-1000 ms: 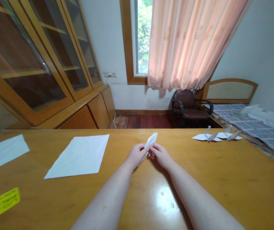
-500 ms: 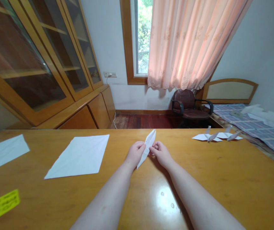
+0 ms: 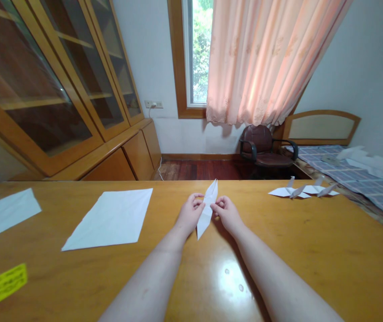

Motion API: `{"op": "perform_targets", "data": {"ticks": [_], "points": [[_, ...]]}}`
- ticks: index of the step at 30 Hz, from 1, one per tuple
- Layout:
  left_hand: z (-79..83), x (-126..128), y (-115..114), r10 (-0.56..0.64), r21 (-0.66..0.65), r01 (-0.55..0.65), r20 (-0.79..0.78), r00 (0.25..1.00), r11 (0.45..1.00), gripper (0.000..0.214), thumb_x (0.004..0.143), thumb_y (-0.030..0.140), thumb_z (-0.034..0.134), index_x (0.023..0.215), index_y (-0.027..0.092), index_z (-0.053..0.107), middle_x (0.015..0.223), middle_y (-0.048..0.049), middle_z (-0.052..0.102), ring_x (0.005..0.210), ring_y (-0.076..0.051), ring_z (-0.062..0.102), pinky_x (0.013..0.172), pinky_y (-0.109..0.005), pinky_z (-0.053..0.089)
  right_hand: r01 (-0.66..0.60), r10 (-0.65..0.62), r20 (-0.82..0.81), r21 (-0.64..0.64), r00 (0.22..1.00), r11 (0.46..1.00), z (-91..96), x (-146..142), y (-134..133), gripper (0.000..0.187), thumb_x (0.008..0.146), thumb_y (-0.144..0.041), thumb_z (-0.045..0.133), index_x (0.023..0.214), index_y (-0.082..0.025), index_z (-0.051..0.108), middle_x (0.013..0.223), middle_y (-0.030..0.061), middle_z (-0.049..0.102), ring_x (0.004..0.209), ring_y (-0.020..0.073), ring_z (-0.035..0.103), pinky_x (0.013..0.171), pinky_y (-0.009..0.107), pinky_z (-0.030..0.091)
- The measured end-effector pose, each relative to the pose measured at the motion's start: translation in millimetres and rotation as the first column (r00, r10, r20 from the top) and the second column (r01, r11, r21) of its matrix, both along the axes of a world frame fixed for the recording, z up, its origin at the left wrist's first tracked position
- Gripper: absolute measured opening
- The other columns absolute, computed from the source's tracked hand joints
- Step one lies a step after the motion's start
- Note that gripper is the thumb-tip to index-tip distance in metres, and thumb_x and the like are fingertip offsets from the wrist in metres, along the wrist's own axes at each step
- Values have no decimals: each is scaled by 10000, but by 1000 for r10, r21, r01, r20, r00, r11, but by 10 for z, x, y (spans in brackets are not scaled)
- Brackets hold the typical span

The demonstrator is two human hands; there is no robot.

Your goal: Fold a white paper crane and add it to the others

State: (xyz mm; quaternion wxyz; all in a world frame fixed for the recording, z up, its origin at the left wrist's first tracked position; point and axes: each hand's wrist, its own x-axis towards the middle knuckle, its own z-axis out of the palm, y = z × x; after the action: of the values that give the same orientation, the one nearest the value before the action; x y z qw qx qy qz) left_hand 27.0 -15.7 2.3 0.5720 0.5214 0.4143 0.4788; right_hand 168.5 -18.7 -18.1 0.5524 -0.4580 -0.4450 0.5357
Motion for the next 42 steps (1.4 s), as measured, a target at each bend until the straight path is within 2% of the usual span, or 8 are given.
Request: {"op": "perform_targets", "data": {"ticks": [2, 7, 13, 16, 22, 29, 35, 42], "points": [[9, -6, -8, 9, 13, -9, -9, 1000, 1000, 292, 725, 284, 594, 972, 184, 475, 724, 16, 615, 595, -113, 580, 521, -204, 430, 13, -14, 18, 27, 1000, 1000, -4, 5, -3, 323, 647, -343, 650, 733, -214, 366, 529, -89, 476, 444, 76, 438, 454, 209, 345], [58, -9, -39, 12, 67, -6, -91, 996, 998, 137, 753, 282, 534, 788, 161, 586, 697, 9, 616, 658, -121, 579, 590, -210, 439, 43, -49, 65, 88, 997, 995, 35, 26, -14, 224, 654, -309, 640, 720, -190, 462, 550, -66, 497, 484, 78, 450, 469, 207, 340], [20, -7, -14, 22, 22, -21, -73, 997, 1000, 206, 731, 249, 583, 909, 157, 634, 827, -52, 686, 738, -167, 635, 661, -265, 495, 28, -29, -49, -25, 998, 999, 125, 31, -47, 197, 621, -240, 591, 800, -158, 605, 619, -10, 582, 502, 90, 482, 478, 225, 371], [-1, 7, -7, 12, 5, -12, -17, 1000, 1000, 289, 676, 207, 659, 957, 156, 612, 866, -73, 693, 762, -181, 651, 691, -293, 517, -14, 14, -89, -8, 996, 1000, 108, 20, -49, 257, 597, -197, 593, 852, -167, 609, 713, 10, 622, 526, 91, 501, 484, 226, 384], [-22, 19, -5, 33, 9, -33, -27, 999, 999, 349, 628, 175, 703, 961, 158, 599, 808, -54, 695, 664, -167, 646, 613, -281, 517, -42, 42, 1, 82, 999, 996, 52, 19, -42, 299, 610, -177, 608, 908, -185, 596, 820, 21, 631, 607, 105, 539, 511, 224, 413], [-112, -27, 58, 53, 88, -45, -99, 994, 995, 279, 656, 230, 686, 921, 159, 639, 894, -71, 698, 796, -189, 645, 719, -294, 496, -66, 62, 51, 87, 997, 994, 79, 32, -64, 276, 642, -199, 603, 918, -178, 591, 850, 36, 633, 647, 117, 559, 524, 224, 422], [-5, -42, 20, 71, 140, -45, -182, 981, 989, 224, 710, 309, 625, 876, 166, 671, 897, -58, 698, 847, -199, 627, 781, -308, 464, -83, 78, 68, 86, 995, 993, 122, 29, -88, 214, 649, -244, 631, 849, -176, 594, 747, 11, 622, 590, 113, 556, 524, 232, 424], [41, -43, -3, 68, 157, -28, -259, 963, 987, 217, 722, 373, 593, 743, 159, 622, 720, -8, 654, 695, -151, 579, 666, -252, 433, -66, 64, 114, 13, 991, 998, 127, 36, -92, 282, 666, -423, 667, 735, -157, 604, 595, 6, 591, 504, 109, 524, 479, 229, 394]]}}
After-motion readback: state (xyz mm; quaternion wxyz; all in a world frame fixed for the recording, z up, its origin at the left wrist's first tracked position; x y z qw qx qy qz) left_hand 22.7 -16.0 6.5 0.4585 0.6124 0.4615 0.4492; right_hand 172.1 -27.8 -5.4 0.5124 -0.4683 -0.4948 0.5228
